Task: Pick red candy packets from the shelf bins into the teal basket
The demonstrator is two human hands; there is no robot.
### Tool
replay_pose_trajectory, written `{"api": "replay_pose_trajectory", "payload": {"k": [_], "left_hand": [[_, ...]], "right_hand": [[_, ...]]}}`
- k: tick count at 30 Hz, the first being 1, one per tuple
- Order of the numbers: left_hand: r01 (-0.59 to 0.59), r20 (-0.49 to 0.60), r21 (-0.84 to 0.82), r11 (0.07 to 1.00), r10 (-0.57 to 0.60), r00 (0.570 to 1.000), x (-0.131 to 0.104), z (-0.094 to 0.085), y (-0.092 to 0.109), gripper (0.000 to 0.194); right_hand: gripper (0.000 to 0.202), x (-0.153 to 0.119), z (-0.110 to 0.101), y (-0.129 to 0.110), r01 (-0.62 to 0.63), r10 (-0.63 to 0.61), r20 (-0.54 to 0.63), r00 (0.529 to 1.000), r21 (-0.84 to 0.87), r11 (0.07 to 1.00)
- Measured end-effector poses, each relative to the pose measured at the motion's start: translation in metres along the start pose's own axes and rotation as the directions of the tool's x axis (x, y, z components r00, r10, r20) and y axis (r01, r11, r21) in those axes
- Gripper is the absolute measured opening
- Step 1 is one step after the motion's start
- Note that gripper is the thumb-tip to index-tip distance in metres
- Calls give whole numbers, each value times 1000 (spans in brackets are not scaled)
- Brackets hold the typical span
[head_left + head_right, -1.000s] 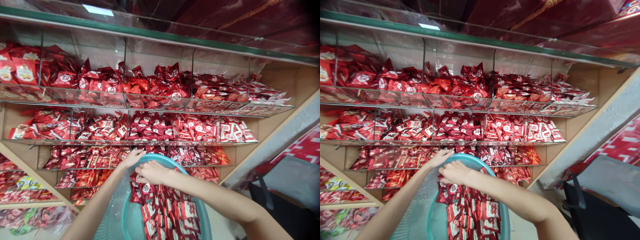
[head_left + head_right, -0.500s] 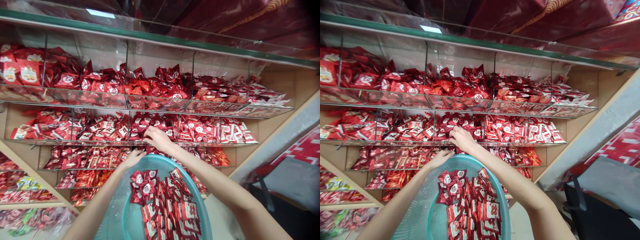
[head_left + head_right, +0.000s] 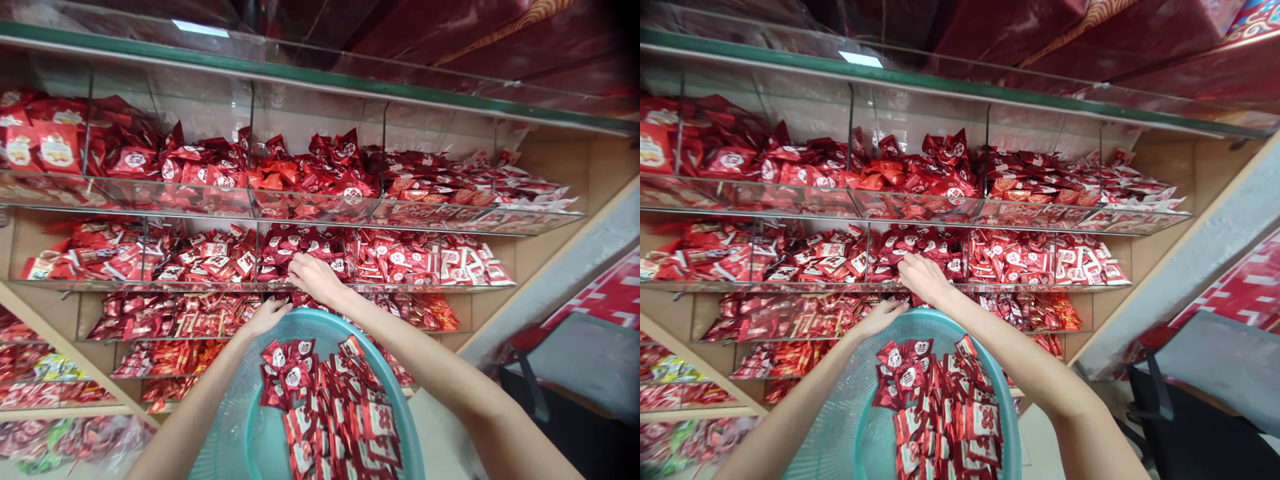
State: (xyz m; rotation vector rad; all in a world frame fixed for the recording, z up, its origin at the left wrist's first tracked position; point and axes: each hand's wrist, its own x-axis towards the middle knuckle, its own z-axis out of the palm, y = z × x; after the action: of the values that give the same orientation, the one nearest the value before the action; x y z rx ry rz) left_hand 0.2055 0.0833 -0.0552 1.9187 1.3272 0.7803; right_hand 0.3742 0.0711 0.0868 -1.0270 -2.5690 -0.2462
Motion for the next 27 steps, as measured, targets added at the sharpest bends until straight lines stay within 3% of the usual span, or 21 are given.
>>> {"api": "replay_pose_trajectory", "payload": {"k": [6, 11, 13, 17, 20, 21, 24, 27], "left_hand": [[1, 0, -8, 1000, -1, 1000, -1, 0, 1, 48], [-3, 8, -14, 1000, 3, 1000, -2, -1, 6, 47], [10, 6, -7, 1000, -10, 1000, -3, -1, 8, 47], [1, -38, -97, 995, -5, 999, -5, -1, 10, 42], [-30, -1, -155, 988, 30, 1000, -2, -1, 7, 42], [-33, 15, -148, 988, 35, 999, -1, -1, 5, 42], [-46, 11, -80, 996, 47, 999, 2, 0, 2, 44], [-63, 9, -11, 998, 63, 998, 2, 0, 2, 47]], "right_hand": [[12, -2, 0, 7, -69, 88, -125, 988, 147, 987], [13, -5, -8, 14, -41, 181, -343, 922, 378, 925], [15, -9, -14, 9, -38, 235, -365, 901, 474, 880], [13, -24, -12, -8, -75, 240, -191, 952, 614, 786], [6, -41, 9, -17, -139, 167, 9, 986, 594, 792], [4, -48, 19, -18, -164, 149, 74, 986, 573, 803], [25, -65, 49, -16, -216, 100, 245, 964, 509, 833], [20, -75, 72, -13, -231, 59, 355, 933, 464, 855]]}}
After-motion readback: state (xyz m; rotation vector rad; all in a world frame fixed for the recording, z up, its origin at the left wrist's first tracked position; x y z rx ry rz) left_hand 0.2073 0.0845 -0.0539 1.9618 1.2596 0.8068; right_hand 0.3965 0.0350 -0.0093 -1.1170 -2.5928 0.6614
